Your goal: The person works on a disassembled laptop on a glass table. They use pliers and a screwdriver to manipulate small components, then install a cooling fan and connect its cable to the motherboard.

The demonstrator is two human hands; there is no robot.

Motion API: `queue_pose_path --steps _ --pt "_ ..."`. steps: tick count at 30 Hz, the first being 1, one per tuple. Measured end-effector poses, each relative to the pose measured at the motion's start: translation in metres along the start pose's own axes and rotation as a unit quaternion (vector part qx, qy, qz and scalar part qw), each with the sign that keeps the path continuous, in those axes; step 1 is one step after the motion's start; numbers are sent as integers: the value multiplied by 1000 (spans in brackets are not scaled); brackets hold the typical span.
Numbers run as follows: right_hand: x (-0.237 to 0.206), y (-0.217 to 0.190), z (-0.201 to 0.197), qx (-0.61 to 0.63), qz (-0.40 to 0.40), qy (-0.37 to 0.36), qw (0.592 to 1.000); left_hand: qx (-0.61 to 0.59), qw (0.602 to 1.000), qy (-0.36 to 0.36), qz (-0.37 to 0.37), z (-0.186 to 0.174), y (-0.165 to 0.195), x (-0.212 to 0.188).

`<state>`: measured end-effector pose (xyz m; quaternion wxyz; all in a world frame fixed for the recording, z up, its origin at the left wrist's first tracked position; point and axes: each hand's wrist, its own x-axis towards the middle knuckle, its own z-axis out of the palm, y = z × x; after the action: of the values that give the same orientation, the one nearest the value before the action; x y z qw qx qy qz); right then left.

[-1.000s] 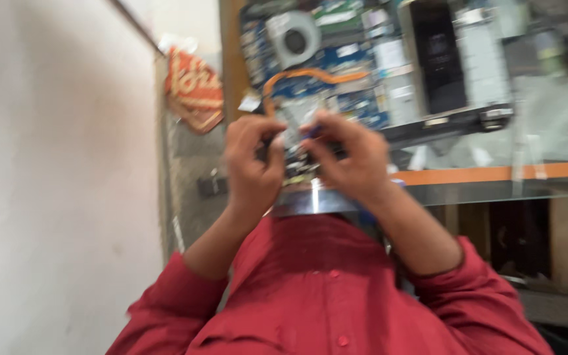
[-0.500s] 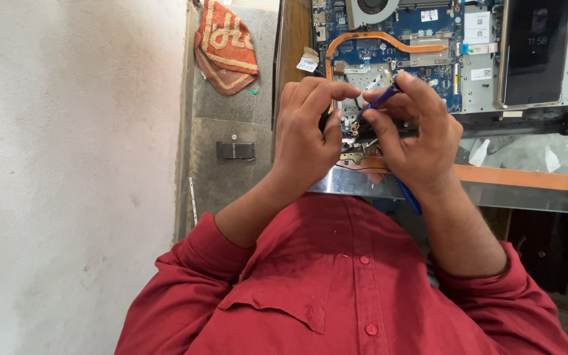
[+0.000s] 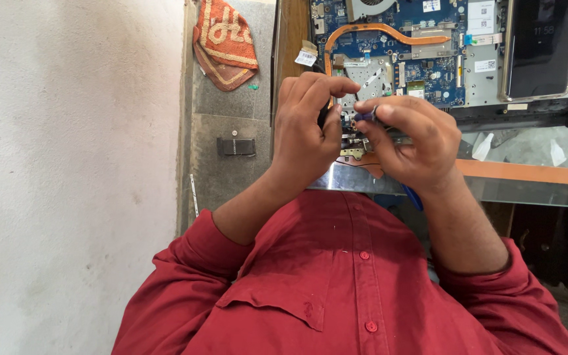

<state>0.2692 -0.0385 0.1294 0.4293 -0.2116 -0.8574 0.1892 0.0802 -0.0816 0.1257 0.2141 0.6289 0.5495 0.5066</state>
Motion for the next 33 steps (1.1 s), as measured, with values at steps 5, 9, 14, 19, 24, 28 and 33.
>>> queue_pose_path --steps 5,9,14,19,24,28,33 --pt "3 1 2 5 -12 -4 1000 -3 1000 0 3 -1 -2 0" --pt "-1 2 4 40 52 27 997 1 1000 1 3 -1 -2 -2" --pt "-11 4 3 19 28 33 999 -3 1000 0 -5 0 -1 -4" --pt "-29 5 -1 82 62 166 981 -10 1000 7 5 2 7 -10" --pt "-47 8 -8 71 86 237 965 66 997 -7 37 15 17 -14" --pt "-57 11 -16 74 84 235 965 125 991 -9 51 25 24 -21" --pt "-62 7 -25 92 92 237 963 137 989 -36 49 38 33 -21"
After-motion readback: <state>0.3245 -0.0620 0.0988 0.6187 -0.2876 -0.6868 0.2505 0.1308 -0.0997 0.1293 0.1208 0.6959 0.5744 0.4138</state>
